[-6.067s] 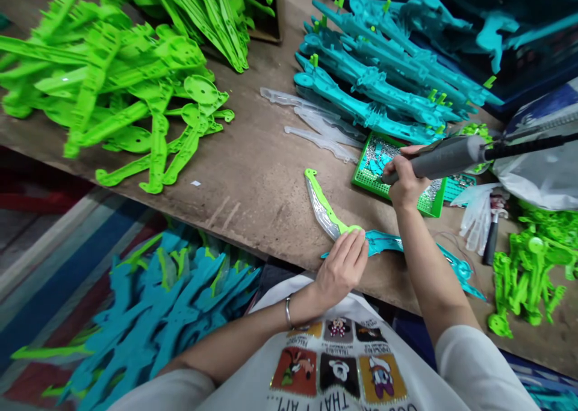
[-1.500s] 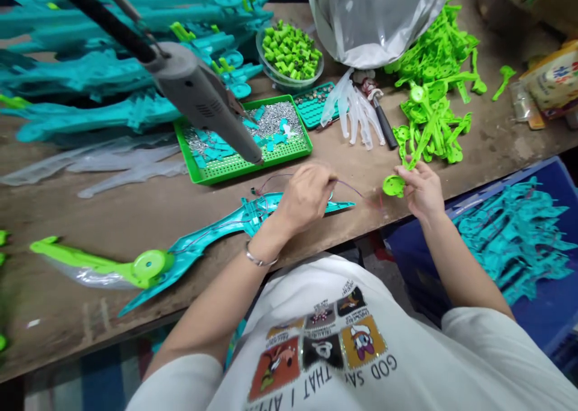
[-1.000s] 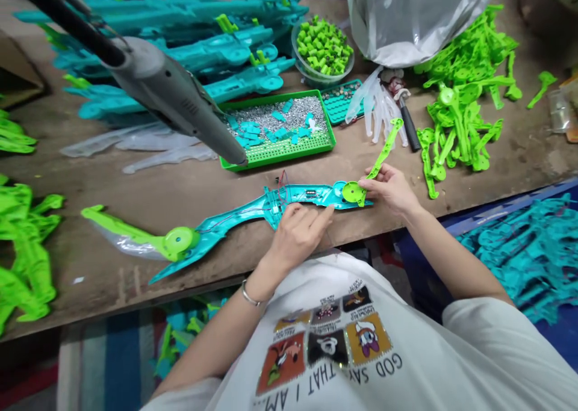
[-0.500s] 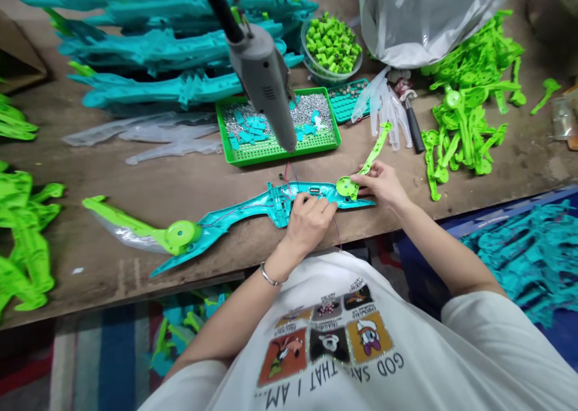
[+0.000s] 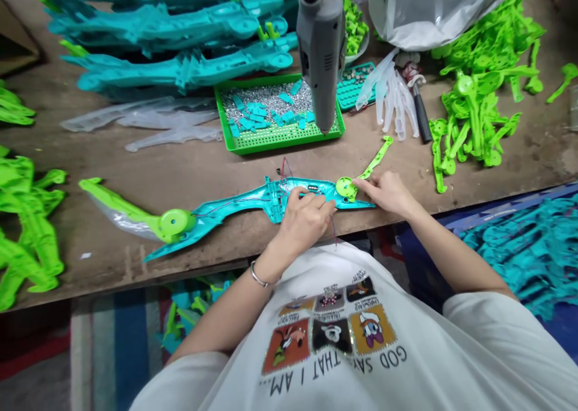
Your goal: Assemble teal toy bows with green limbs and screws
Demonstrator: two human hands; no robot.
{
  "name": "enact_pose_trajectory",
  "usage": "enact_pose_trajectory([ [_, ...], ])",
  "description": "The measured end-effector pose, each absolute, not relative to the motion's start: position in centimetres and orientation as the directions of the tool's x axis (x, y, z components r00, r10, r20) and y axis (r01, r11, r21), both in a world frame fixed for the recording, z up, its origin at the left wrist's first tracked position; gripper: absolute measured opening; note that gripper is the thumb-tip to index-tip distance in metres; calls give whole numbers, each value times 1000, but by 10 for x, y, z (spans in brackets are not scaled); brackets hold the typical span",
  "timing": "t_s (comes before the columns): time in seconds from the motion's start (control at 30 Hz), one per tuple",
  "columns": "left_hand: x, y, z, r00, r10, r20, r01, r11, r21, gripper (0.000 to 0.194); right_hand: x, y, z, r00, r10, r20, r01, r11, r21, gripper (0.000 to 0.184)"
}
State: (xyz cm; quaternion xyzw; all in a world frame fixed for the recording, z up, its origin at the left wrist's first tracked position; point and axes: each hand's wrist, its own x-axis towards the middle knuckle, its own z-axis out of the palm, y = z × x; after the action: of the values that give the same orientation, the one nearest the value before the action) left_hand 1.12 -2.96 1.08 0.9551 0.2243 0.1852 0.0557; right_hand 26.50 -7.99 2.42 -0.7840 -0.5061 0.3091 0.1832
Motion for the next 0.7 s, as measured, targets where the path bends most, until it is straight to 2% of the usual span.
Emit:
enact_pose_trajectory([
  [0.07, 11, -27, 17, 833, 458, 310, 397, -885, 243, 24, 262, -84, 37, 298, 932, -209, 690, -361, -627, 63],
  [0.13, 11, -23, 24, 824, 469, 319, 395, -878, 271, 25, 257, -89, 52, 236, 951, -201, 569, -303, -765, 52],
  [0.23, 14, -17, 32, 797, 482, 363, 400, -872, 281, 25, 246, -97, 67, -98, 939, -328, 300, -287, -910, 40],
  [0.3, 17, -13, 37, 776, 492, 395, 408, -868, 282, 26, 239, -102, 69, -343, 856, -387, 200, -336, -921, 39],
  [0.4, 20, -4, 42, 743, 522, 418, 439, -852, 284, 28, 231, -107, 66, -520, 751, -407, 127, -403, -906, 39],
  [0.47, 20, 1, 46, 724, 551, 415, 470, -835, 287, 30, 230, -108, 65, -522, 742, -421, 132, -418, -899, 38],
  [0.53, 17, 4, 53, 706, 584, 402, 500, -812, 302, 30, 231, -108, 69, -453, 779, -433, 146, -415, -898, 34],
  [0.6, 13, 1, 61, 667, 626, 405, 529, -780, 334, 33, 235, -105, 75, -327, 841, -431, 157, -402, -902, 29],
  [0.7, 10, -16, 70, 557, 682, 474, 537, -731, 421, 46, 243, -97, 82, -30, 935, -354, 184, -343, -921, 30],
])
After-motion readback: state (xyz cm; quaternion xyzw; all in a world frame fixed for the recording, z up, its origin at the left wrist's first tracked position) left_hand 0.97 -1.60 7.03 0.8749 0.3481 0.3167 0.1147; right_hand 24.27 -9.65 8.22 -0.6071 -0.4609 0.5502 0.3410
